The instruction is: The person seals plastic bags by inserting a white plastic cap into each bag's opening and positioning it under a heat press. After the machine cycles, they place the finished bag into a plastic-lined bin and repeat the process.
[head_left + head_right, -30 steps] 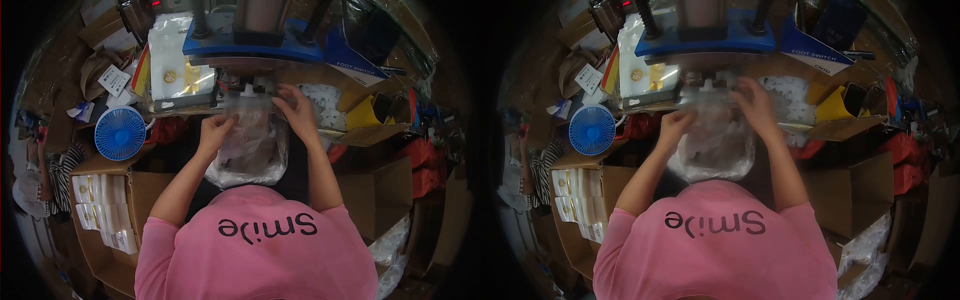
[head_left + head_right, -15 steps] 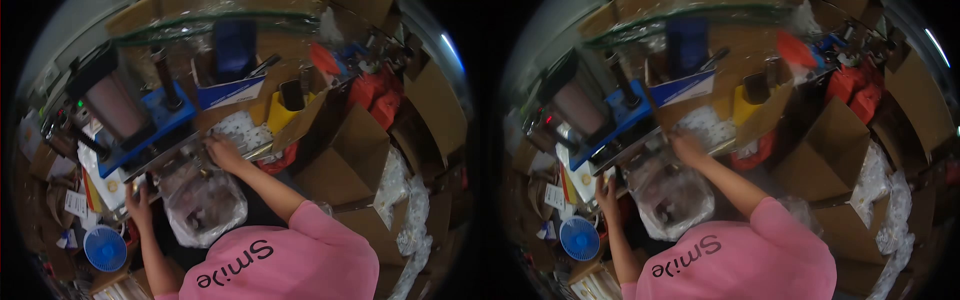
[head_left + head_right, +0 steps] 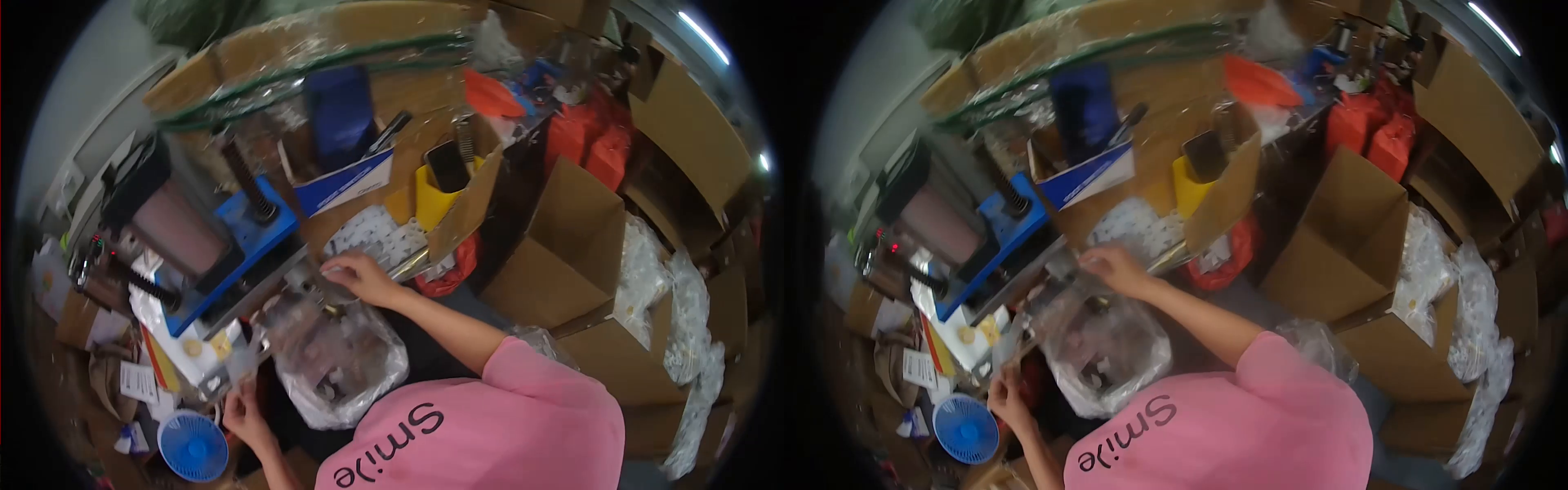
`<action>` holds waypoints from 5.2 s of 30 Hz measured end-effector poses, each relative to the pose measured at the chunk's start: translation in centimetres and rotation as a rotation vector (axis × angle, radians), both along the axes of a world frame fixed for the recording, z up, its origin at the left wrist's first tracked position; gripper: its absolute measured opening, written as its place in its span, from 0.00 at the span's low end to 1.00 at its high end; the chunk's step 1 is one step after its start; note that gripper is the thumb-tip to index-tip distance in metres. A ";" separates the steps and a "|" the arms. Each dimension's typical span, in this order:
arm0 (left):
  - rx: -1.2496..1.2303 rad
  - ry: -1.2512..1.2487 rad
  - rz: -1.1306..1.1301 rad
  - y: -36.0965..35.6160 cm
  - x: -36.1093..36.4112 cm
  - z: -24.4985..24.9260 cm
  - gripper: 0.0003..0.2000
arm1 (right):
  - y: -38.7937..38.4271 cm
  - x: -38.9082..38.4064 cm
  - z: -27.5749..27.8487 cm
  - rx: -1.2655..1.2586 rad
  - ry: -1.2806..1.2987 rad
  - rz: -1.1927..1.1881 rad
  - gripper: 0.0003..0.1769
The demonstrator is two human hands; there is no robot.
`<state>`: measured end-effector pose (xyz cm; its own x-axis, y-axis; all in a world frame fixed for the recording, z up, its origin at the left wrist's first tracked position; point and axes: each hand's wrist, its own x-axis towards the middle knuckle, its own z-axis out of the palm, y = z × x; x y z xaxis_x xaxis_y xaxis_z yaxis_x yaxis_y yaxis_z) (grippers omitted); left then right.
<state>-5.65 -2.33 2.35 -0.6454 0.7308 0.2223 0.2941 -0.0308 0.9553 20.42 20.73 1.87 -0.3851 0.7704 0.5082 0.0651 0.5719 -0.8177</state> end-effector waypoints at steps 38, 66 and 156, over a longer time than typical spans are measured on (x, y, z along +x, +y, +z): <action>-0.394 0.827 0.225 4.4 -4.0 -2.2 0.33 | -0.2 -0.3 1.3 0.359 -0.691 -0.329 0.26; -0.157 0.848 0.246 3.4 -3.8 -4.9 0.20 | -6.4 -1.2 5.2 -0.094 -0.597 0.318 0.19; -0.158 -0.309 -0.290 1.6 5.9 -3.1 0.09 | -4.9 -4.7 4.5 -0.354 -0.345 0.584 0.18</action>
